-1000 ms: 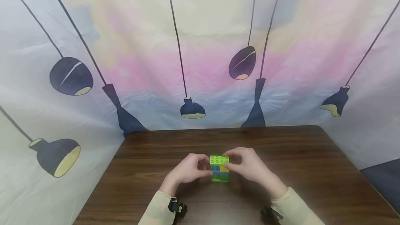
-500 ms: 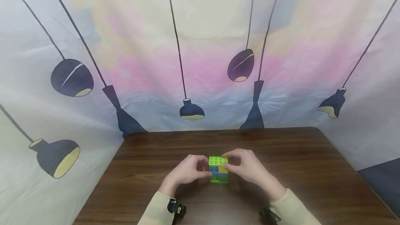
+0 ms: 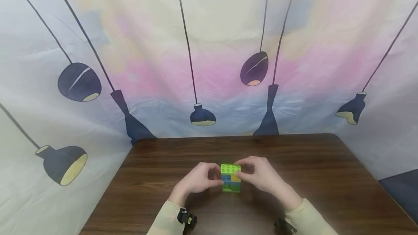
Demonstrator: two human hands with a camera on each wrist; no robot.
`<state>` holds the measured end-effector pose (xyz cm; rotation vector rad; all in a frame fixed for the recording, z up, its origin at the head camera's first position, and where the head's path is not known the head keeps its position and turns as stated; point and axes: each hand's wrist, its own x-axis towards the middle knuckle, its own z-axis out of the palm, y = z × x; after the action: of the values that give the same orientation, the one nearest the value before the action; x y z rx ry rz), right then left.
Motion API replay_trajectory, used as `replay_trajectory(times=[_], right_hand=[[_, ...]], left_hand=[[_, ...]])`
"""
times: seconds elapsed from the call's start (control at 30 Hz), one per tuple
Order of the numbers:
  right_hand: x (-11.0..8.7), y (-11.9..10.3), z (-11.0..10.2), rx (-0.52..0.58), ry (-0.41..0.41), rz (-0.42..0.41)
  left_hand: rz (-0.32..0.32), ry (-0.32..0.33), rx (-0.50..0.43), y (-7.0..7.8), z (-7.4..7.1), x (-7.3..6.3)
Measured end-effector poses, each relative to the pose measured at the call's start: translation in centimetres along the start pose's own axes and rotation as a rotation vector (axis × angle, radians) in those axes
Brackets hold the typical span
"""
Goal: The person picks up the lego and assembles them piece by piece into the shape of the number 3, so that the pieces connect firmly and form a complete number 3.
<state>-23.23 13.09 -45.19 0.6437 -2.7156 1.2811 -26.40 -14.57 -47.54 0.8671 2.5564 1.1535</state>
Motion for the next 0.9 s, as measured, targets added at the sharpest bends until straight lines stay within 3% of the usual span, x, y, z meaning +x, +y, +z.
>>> replay_trajectory(times=[0.3, 0.6, 0.9], right_hand=[[0.3, 1.0, -0.2, 0.07, -0.04, 0.028], [1.0, 3.2, -0.3, 0.162, -0.257, -0.023], [1.1, 4.1, 0.1, 0.176, -0.315, 0.041]], left_hand=[[0.002, 0.004, 0.0, 0.0, 0.0, 0.3], [-0.002, 0.006, -0.016, 0.2, -0.1, -0.1], [-0.005, 0.027, -0.02, 0.2, 0.1, 0.1]])
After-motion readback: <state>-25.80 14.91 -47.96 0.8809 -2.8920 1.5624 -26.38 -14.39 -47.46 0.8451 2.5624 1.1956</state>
